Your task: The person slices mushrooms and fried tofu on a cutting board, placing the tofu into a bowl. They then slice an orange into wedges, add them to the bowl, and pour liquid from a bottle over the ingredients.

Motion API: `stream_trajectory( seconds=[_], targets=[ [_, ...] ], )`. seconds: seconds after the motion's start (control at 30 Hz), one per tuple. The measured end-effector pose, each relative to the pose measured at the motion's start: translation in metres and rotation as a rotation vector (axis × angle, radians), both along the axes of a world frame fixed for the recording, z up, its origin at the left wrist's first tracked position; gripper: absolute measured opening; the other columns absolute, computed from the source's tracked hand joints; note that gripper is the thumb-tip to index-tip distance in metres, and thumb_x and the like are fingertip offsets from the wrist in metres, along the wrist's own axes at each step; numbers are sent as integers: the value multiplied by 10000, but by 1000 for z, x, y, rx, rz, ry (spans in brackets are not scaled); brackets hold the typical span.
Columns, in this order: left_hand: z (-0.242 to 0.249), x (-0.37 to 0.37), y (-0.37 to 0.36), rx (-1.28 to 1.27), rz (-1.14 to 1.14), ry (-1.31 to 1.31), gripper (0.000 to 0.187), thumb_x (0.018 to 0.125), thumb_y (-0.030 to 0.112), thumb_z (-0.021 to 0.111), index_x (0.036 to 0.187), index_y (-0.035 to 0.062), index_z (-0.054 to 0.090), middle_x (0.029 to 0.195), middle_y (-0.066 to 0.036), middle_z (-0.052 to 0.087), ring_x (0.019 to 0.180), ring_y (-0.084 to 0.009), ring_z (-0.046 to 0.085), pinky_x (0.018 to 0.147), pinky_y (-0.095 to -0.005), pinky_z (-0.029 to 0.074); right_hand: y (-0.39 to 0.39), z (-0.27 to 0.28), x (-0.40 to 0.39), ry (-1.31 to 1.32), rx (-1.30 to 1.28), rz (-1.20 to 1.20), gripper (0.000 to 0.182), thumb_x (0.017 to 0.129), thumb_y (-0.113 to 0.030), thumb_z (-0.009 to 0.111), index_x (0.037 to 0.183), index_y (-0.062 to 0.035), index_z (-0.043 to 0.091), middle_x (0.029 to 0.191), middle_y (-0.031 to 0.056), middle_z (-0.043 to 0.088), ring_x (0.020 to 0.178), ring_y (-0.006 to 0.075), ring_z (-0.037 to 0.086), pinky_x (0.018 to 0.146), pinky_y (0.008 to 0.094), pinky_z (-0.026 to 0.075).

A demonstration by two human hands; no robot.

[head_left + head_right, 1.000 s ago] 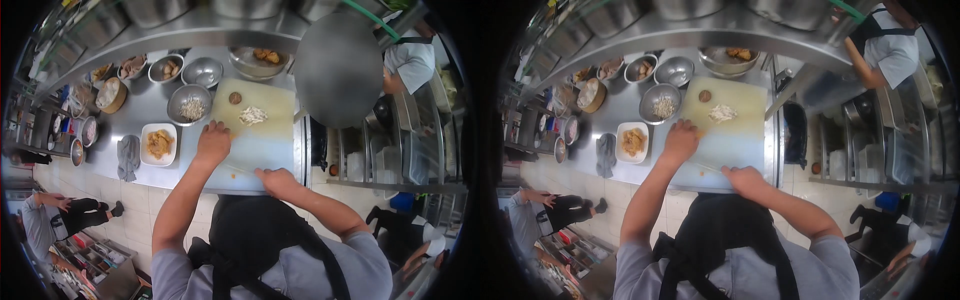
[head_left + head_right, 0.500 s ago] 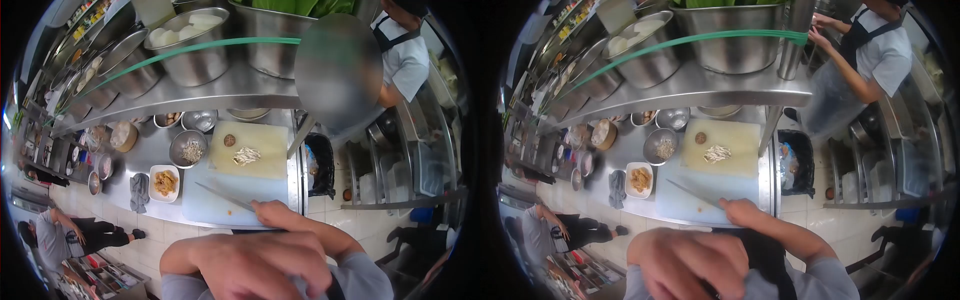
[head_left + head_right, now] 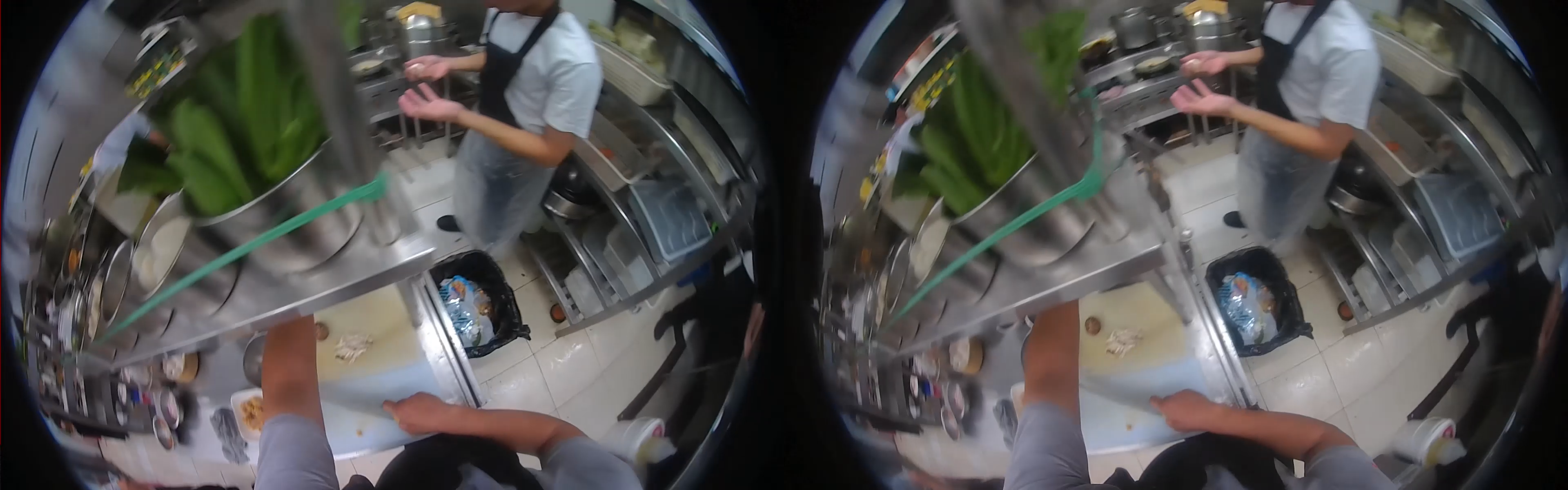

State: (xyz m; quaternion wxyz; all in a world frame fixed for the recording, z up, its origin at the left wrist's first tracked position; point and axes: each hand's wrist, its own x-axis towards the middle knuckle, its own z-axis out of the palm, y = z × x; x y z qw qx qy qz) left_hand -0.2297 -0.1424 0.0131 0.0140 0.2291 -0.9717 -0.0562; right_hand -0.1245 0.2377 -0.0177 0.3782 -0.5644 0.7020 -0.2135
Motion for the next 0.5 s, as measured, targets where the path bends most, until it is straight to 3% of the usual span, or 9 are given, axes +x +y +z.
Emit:
stream_trajectory(
  seconds=[0.17, 0.23, 0.5],
  targets=[
    [-6, -17, 3, -36, 16, -145, 321, 954, 282, 612, 1153, 45, 695, 1170, -184, 694, 1076, -334, 659, 922, -422, 513, -4, -8, 2, 6, -16, 13, 386, 833, -77, 567, 1212, -16, 525, 813, 212, 684, 801, 423, 688, 697, 551, 531],
    [-7, -17, 4, -35, 13, -155, 325, 943, 281, 625, 1153, 43, 693, 1172, -186, 688, 1074, -338, 657, 919, -422, 514, -1, -15, 2, 15, -73, 47, 349, 881, -94, 510, 1210, 20, 512, 802, 218, 683, 764, 440, 686, 678, 552, 530],
    [21, 13, 10, 20, -12, -104, 351, 899, 275, 677, 1154, 34, 682, 1181, -191, 666, 1068, -355, 647, 905, -425, 520, -4, -11, -2, 12, -20, 60, 397, 864, -121, 551, 1240, 2, 511, 838, 218, 693, 815, 433, 693, 714, 551, 531]
  ],
)
